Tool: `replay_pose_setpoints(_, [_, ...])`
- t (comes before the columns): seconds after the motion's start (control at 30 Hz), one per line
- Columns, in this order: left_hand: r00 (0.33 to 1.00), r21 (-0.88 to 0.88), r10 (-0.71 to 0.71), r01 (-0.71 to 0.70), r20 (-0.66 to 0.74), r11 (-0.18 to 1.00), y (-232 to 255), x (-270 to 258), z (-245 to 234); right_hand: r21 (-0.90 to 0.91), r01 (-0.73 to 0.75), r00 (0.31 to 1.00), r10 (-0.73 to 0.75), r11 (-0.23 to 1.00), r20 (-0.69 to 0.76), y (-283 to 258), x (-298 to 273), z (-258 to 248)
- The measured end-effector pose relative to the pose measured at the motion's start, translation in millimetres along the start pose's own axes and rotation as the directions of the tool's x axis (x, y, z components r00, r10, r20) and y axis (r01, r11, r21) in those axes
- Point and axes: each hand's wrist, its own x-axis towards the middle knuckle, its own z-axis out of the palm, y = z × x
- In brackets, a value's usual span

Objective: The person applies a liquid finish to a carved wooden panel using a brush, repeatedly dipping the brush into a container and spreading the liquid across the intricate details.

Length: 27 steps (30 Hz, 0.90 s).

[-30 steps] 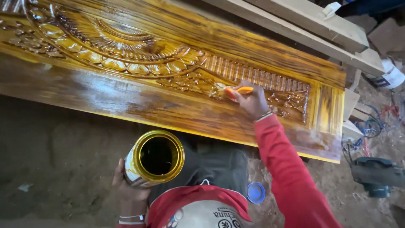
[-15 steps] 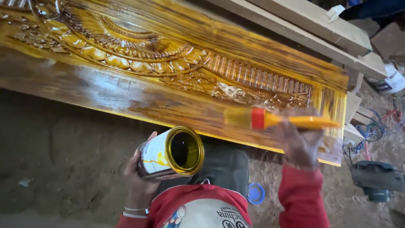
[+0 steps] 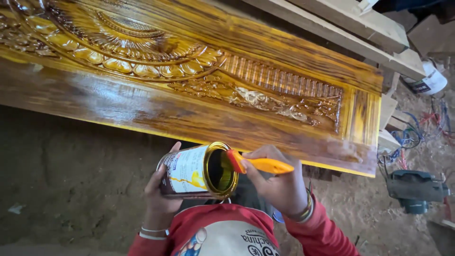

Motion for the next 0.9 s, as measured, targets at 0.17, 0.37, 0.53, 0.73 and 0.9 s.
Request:
replay_pose_setpoints(0.17, [0.997,0.049,-0.010,0.013,-0.072,0.999,-0.3,1.0,9.2,0.009,-0.085,0.996,0.086,0.996,-0.034,-0.8,-6.3,-12.2])
replay_pose_setpoints(0.37, [0.997,-0.024,0.030,-0.032,-0.068,0.999,-5.1,5.5,-17.9,0.402,-0.134,0.980,0.182,0.906,-0.083,55.4,-38.0,-29.8])
replay_pose_setpoints(0.53, [0.990,-0.091,0.012,-0.025,-0.141,0.996,7.9,4.7,-19.8,0.692,-0.142,0.933,0.329,0.708,-0.146,99.1,-36.9,-27.8])
replay_pose_setpoints(0.73, [0.932,-0.012,0.152,-0.165,-0.330,0.986,19.9,-3.2,-39.9,0.575,-0.064,0.892,0.305,0.816,-0.333,153.1,11.5,-6.3])
replay_pose_setpoints(0.9, [0.912,-0.020,0.144,-0.165,-0.384,0.986,27.4,-10.0,-48.6,0.207,0.013,0.959,0.047,0.978,-0.281,179.9,75.7,21.6])
